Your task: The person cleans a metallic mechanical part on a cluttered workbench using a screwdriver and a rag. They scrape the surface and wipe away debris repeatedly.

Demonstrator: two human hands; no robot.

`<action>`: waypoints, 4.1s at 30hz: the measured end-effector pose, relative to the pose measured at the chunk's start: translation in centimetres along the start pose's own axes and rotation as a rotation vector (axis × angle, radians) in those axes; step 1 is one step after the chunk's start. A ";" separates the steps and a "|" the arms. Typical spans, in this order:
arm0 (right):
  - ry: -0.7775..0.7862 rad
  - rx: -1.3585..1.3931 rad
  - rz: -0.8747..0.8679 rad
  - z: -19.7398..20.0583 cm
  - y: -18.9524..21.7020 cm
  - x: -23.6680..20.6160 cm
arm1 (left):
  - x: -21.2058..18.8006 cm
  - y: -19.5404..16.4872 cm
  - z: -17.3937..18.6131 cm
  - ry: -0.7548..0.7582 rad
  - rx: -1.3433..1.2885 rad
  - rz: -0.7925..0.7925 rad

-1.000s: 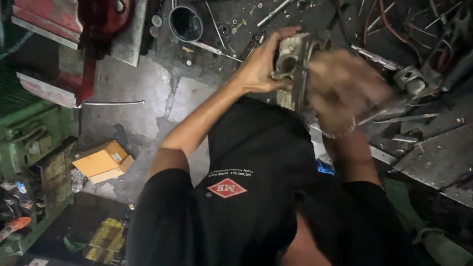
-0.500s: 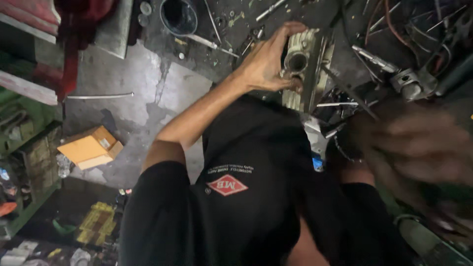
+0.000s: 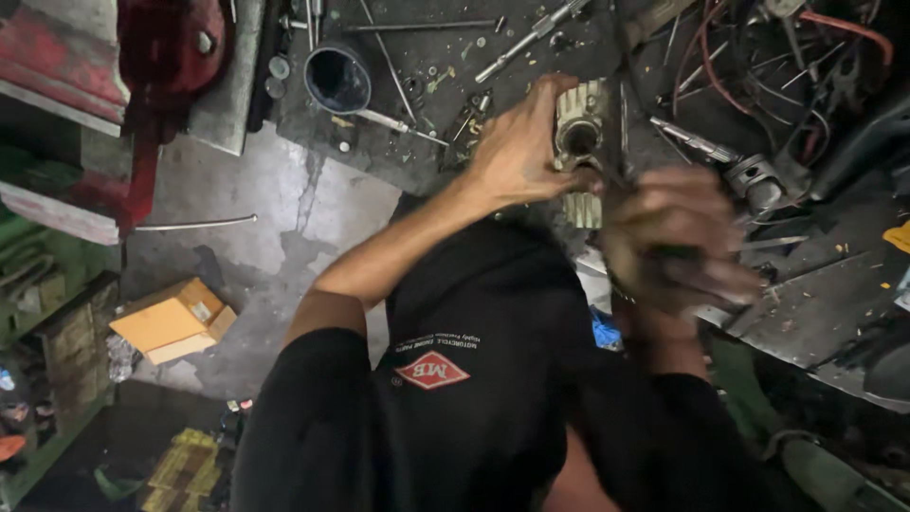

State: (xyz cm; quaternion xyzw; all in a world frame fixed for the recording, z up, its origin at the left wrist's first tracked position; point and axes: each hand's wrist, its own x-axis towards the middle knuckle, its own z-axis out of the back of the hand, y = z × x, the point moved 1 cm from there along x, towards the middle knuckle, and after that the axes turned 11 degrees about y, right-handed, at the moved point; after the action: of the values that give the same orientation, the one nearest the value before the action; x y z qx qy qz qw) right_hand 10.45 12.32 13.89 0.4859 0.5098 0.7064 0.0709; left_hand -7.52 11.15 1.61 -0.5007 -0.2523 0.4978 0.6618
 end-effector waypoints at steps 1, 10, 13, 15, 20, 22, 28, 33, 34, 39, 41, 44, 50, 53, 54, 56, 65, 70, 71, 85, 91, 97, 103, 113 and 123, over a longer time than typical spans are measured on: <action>-0.017 -0.017 0.034 0.3 0.3 0.0 | 0.2 -0.4 -0.2 0.006 0.008 0.033; -0.105 -0.044 0.118 0.5 0.6 0.8 | 1.7 -2.7 -0.6 -0.034 0.068 0.062; -0.137 -0.123 0.302 1.7 2.7 0.8 | 1.6 -2.7 -0.2 -0.007 0.052 0.082; -0.125 -0.136 0.354 1.7 3.4 0.5 | 1.4 -2.8 -0.1 -0.016 0.043 0.029; -0.161 -0.060 0.117 1.3 0.7 -0.1 | 0.8 -2.6 -0.6 0.035 -0.011 0.086; -0.171 -0.098 0.220 2.2 2.2 -0.3 | 0.6 -1.7 -0.4 0.037 -0.003 0.153; -0.076 -0.087 0.142 0.5 1.1 0.7 | -0.4 -0.8 -0.7 -0.020 0.040 -0.047; -0.123 -0.078 0.141 0.3 0.8 1.3 | -0.4 -1.4 -1.0 0.015 0.083 -0.026; -0.135 -0.119 0.234 0.9 2.3 0.9 | -0.5 -1.5 -1.0 0.023 0.081 -0.019; -0.151 -0.138 0.165 0.8 1.0 -2.6 | -0.2 -1.9 -1.4 0.011 0.079 -0.021; -0.236 -0.120 0.067 0.2 -1.3 -4.2 | -0.1 -2.4 -1.7 0.004 0.099 -0.043; -0.430 -0.116 0.111 -0.2 -2.7 -6.0 | -0.3 -3.0 -1.6 0.069 0.178 -0.070; -0.239 -0.099 0.206 0.0 -1.8 -5.6 | -0.3 -3.0 0.3 0.404 0.349 -0.238; -0.289 -0.124 0.130 0.0 -0.9 -5.0 | 1.0 -1.7 0.4 0.441 0.339 -0.302; -0.299 -0.131 0.109 0.0 -0.3 -4.8 | 1.3 -1.3 0.0 0.453 0.296 -0.291; -0.310 -0.152 0.103 0.1 1.3 -4.7 | 1.0 -0.6 -1.1 0.382 0.223 -0.257; -0.371 -0.538 0.468 0.6 7.5 -5.1 | 0.3 1.0 -1.8 0.016 0.040 -0.045; -0.299 -0.542 0.492 -0.1 7.7 -3.7 | 0.0 -0.5 -1.0 0.068 0.025 0.001; -0.407 -0.568 0.507 -0.3 7.8 -3.6 | -0.1 -0.7 -0.9 0.033 0.062 -0.033; -0.400 -0.554 0.454 -0.4 6.3 -4.1 | 0.3 0.6 -2.1 -0.057 0.108 -0.107; -0.484 -0.495 0.180 0.4 0.9 -1.9 | 0.6 0.8 -2.3 -0.014 0.037 -0.073; -0.438 -0.542 0.407 1.3 4.9 -3.0 | 0.3 0.3 -1.9 -0.087 0.193 -0.124; -0.428 -0.464 0.191 0.4 1.2 -2.9 | 0.2 0.0 -1.9 -0.018 0.061 -0.016; -0.416 -0.491 0.169 1.7 0.9 -4.5 | 0.4 1.3 -3.0 0.018 0.134 0.024; -0.516 -0.592 0.253 4.5 -0.9 -1.8 | 0.8 1.2 -3.2 0.161 0.048 0.203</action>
State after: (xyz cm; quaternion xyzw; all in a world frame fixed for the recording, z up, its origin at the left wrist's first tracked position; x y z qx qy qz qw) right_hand 14.41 14.57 12.15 0.6645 0.1865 0.6807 0.2458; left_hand -5.05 10.56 -0.81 -0.5458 -0.1342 0.5264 0.6380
